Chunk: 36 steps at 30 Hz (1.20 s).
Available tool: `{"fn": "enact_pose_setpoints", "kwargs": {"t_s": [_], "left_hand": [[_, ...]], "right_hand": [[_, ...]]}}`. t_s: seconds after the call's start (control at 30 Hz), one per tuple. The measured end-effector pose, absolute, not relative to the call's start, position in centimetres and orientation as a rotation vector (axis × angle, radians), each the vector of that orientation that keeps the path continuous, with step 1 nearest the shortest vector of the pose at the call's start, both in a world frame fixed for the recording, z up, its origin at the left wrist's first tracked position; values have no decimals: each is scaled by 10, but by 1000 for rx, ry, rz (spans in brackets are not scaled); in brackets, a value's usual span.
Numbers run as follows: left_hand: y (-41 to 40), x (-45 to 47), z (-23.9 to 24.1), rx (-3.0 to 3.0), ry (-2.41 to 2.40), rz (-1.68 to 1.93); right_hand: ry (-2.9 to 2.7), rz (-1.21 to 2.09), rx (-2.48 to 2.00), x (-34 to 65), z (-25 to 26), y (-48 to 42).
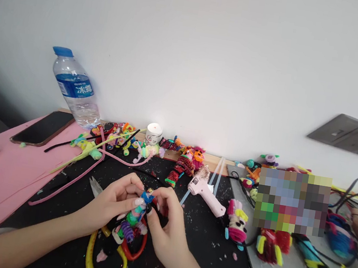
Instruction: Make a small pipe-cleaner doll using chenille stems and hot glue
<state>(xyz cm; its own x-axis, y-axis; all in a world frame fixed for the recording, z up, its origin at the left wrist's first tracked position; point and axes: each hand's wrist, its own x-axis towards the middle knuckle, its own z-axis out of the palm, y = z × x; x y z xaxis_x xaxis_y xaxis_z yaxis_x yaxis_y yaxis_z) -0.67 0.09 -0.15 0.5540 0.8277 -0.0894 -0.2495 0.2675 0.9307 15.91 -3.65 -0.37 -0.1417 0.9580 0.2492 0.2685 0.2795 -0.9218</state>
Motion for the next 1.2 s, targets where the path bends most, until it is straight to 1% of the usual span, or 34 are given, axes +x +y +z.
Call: {"fn": "enact_pose_setpoints", "kwargs": {"t_s": [0.23,0.47,1.2], "left_hand": [[2,-5,-1,1036,635,820],[4,-5,-1,980,638,849],[4,-5,-6,948,689,818]], "right_hand": [[-1603,857,-1093,158,-12,-36],[-1643,766,-1068,151,-9,-27],[-1588,938,-1096,156,-13,-27]]}}
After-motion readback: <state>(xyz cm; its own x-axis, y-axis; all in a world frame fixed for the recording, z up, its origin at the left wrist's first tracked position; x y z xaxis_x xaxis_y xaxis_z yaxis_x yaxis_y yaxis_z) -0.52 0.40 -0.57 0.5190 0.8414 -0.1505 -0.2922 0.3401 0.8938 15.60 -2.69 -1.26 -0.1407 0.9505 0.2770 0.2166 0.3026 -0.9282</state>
